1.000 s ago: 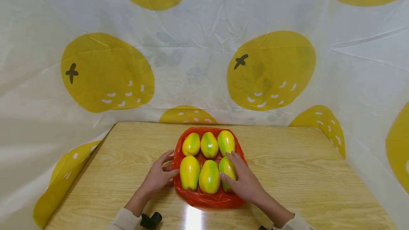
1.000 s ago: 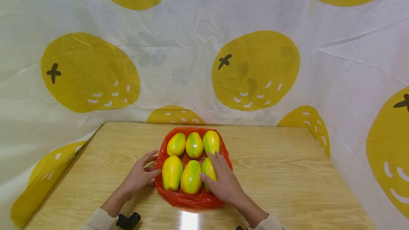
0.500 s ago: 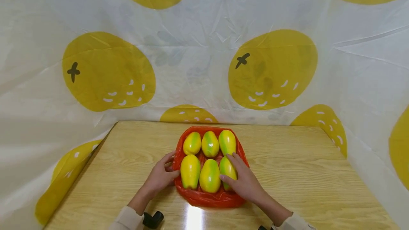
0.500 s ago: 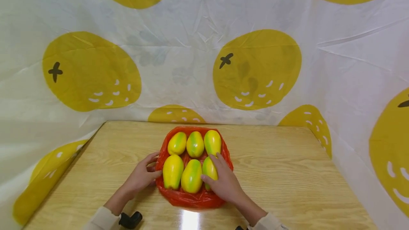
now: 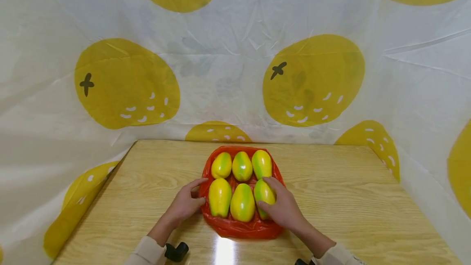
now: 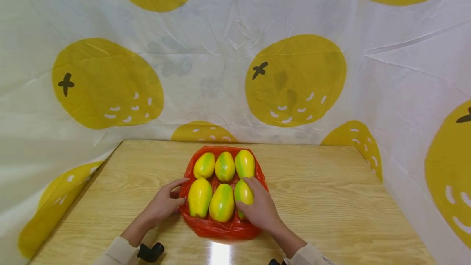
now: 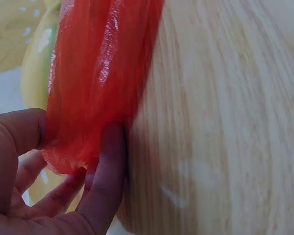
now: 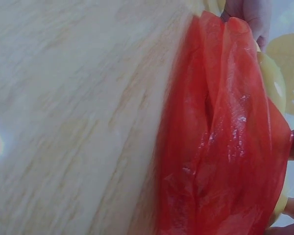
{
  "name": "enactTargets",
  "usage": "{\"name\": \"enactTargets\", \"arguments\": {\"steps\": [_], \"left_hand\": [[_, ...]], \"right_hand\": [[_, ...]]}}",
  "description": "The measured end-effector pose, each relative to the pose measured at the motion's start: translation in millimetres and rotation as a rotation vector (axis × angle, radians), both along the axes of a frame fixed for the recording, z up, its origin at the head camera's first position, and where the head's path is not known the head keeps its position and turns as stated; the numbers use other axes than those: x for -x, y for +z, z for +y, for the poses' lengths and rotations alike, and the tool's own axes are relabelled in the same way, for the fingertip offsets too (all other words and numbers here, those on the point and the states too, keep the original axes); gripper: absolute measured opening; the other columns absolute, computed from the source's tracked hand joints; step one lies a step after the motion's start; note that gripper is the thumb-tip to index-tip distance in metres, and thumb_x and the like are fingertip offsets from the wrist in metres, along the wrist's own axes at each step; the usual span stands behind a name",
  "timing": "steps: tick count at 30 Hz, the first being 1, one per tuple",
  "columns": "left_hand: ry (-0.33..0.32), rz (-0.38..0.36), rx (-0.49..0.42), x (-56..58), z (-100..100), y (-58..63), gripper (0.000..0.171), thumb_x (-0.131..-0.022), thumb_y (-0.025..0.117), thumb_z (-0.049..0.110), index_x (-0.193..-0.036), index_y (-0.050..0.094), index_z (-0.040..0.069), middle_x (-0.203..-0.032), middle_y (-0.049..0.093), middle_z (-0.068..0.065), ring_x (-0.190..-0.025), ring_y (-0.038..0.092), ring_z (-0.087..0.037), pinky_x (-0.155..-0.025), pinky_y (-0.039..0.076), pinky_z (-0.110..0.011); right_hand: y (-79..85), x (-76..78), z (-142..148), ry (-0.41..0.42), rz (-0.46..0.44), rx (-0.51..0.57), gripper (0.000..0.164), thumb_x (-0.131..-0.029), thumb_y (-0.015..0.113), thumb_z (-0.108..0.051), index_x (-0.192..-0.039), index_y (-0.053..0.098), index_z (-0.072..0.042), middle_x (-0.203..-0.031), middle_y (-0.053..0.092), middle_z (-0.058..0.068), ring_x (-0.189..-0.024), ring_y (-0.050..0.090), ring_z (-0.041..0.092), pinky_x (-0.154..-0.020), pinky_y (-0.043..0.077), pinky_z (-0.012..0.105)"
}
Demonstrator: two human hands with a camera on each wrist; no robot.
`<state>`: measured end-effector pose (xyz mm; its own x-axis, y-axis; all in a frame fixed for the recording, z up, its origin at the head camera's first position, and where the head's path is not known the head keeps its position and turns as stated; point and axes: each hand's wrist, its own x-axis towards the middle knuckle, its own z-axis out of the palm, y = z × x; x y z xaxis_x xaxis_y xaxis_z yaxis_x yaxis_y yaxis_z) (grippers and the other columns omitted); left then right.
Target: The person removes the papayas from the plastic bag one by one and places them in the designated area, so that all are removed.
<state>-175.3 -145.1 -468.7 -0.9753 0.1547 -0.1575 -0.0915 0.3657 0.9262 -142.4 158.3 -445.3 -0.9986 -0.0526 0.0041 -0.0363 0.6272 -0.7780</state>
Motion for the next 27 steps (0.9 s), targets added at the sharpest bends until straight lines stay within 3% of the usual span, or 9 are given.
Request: {"name": "enactTargets", "arguments": {"steps": [6,13,27], "left_hand": [[0.009,-0.003,0.019,-1.4,2.1,2.9,0.061,-0.090,0.067,-0.002,-0.148,0.056,0.011,-0.131,0.065,-0.024,-0.098,0.065,-0.025,-0.077,0.062,-0.035],[0.013,-0.001,0.031,-1.7,2.6,3.9,0.061,-0.090,0.067,-0.002,-0.149,0.056,0.011,-0.141,0.060,-0.024,-0.107,0.066,-0.029,-0.082,0.064,-0.040],[0.021,-0.018,0.041,-1.8,2.0,3.3,0.060,-0.090,0.067,-0.002,-0.147,0.058,0.012,-0.148,0.055,-0.021,-0.107,0.065,-0.029,-0.083,0.064,-0.041]], "right_hand": [[8.7,0.9,3.4,-0.046,-0.037,0.050,0.072,-0.087,0.079,-0.019,-0.153,0.051,-0.016,-0.149,0.057,0.012,-0.120,0.059,0.029,-0.100,0.057,0.051],[17.4,2.5,10.0,-0.057,-0.054,0.088,0.072,-0.089,0.079,-0.020,-0.154,0.050,-0.018,-0.147,0.058,0.014,-0.121,0.059,0.030,-0.099,0.058,0.051],[26.6,6.4,17.4,-0.060,-0.096,0.161,0.073,-0.090,0.078,-0.020,-0.156,0.047,-0.019,-0.144,0.057,0.015,-0.118,0.059,0.030,-0.093,0.061,0.046]]}}
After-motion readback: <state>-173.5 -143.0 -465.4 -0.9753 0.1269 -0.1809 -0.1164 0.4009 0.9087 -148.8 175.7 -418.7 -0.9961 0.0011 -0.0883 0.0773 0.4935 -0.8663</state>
